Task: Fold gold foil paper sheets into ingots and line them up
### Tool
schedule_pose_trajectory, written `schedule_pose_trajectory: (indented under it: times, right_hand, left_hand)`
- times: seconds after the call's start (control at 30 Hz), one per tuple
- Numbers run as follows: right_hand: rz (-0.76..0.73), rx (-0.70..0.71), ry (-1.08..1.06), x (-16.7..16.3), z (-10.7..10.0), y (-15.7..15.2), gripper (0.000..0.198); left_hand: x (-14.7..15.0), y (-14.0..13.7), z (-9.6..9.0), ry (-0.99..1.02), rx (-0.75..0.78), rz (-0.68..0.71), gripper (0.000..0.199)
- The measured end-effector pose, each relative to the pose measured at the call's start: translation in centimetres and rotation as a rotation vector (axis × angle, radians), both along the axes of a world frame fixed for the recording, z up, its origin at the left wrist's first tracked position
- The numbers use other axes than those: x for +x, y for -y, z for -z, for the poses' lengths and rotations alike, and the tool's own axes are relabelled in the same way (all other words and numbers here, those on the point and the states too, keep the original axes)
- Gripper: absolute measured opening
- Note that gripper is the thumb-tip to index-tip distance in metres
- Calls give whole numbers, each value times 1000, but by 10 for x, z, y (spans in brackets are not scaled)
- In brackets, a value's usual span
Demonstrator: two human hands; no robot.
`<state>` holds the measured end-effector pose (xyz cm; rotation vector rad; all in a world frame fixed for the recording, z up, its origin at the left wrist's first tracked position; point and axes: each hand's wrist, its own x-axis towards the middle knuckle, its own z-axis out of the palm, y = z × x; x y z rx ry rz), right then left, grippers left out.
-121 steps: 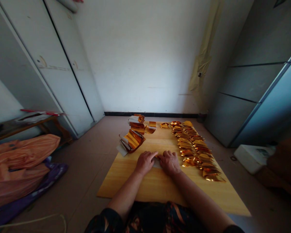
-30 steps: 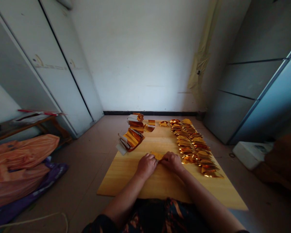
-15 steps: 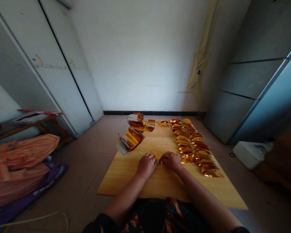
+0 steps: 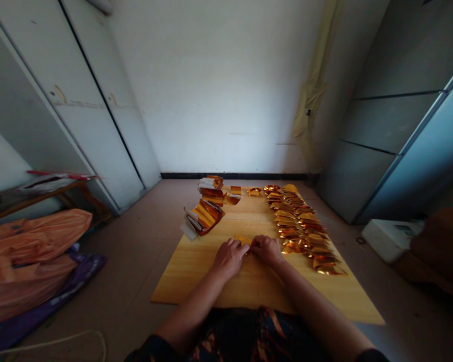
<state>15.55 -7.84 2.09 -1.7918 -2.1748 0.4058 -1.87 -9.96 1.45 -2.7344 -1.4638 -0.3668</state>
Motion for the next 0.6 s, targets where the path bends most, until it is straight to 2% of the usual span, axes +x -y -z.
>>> schedule_pose_trajectory:
  times: [0.33, 0.5, 0.6]
  right_hand:
    - [-15, -22, -50, 3, 4, -5, 19]
    - [-21, -12, -11, 3, 3, -5, 24]
    - [-7, -9, 18, 0, -1, -2, 20]
  left_hand:
    - [-13, 0, 2, -47, -35, 114, 32]
    - [-15, -1, -5, -86, -66, 128, 28]
    - [-15, 0, -6, -94, -68, 126, 28]
